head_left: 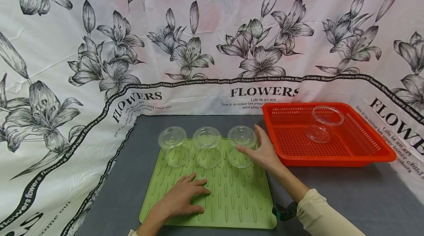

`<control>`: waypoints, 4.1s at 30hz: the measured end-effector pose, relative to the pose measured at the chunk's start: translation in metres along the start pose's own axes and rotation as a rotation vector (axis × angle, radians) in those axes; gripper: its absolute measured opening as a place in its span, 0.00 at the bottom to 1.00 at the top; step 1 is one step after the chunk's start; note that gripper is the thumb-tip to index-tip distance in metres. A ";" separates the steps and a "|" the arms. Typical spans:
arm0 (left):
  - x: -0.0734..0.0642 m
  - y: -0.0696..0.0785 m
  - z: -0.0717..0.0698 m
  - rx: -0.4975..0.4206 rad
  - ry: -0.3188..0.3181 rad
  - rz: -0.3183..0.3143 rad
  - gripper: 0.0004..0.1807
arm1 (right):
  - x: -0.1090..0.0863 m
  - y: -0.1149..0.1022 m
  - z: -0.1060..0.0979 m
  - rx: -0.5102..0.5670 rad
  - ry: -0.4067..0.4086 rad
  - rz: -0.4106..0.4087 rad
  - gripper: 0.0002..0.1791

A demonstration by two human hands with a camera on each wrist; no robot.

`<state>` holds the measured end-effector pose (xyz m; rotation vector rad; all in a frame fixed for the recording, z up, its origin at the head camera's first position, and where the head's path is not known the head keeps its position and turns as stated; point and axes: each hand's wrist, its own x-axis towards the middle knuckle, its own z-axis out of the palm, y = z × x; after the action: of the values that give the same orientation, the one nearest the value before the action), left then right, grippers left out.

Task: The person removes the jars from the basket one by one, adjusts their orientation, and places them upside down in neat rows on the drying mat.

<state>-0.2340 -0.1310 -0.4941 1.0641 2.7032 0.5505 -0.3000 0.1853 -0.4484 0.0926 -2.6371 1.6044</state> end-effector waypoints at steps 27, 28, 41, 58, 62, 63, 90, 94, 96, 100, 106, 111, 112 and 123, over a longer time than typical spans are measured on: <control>-0.001 0.000 0.000 -0.020 -0.016 -0.007 0.27 | 0.001 0.013 -0.098 -0.013 0.471 -0.197 0.28; -0.001 0.000 0.000 -0.022 -0.018 -0.009 0.27 | 0.002 0.014 -0.103 -0.008 0.491 -0.185 0.27; -0.002 -0.002 0.003 -0.007 -0.008 -0.019 0.27 | 0.011 0.028 -0.157 -0.011 0.671 -0.065 0.24; -0.003 -0.001 0.004 -0.014 0.008 -0.008 0.26 | 0.018 0.051 -0.187 -0.055 0.697 0.127 0.33; -0.002 -0.001 0.003 -0.018 0.002 -0.008 0.26 | 0.019 0.055 -0.194 -0.101 0.657 0.148 0.38; -0.002 -0.001 0.003 -0.018 -0.001 -0.009 0.26 | 0.019 0.056 -0.195 -0.110 0.645 0.152 0.40; 0.001 -0.002 0.001 0.006 -0.005 -0.028 0.26 | 0.043 0.063 -0.218 -0.217 0.420 0.351 0.66; 0.000 -0.002 0.002 0.018 0.000 -0.035 0.26 | 0.044 0.067 -0.222 -0.174 0.390 0.375 0.68; -0.001 -0.002 0.002 0.022 0.003 -0.034 0.26 | 0.044 0.070 -0.223 -0.159 0.367 0.397 0.70; -0.002 -0.002 0.002 0.020 0.000 -0.028 0.26 | 0.044 0.075 -0.226 -0.173 0.325 0.458 0.72; -0.002 -0.002 0.002 0.014 0.002 -0.021 0.26 | 0.048 0.080 -0.228 -0.224 0.287 0.490 0.73; -0.002 -0.002 0.003 0.031 0.004 -0.025 0.26 | 0.049 0.084 -0.228 -0.156 0.255 0.465 0.72; -0.002 -0.002 0.003 0.033 0.002 -0.026 0.26 | 0.050 0.084 -0.228 -0.144 0.247 0.460 0.72; -0.001 -0.003 0.003 0.017 -0.005 -0.022 0.26 | 0.055 0.095 -0.232 -0.081 0.193 0.448 0.71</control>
<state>-0.2338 -0.1331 -0.4976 1.0378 2.7165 0.5214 -0.3588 0.4333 -0.4215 -0.6656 -2.6901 1.5078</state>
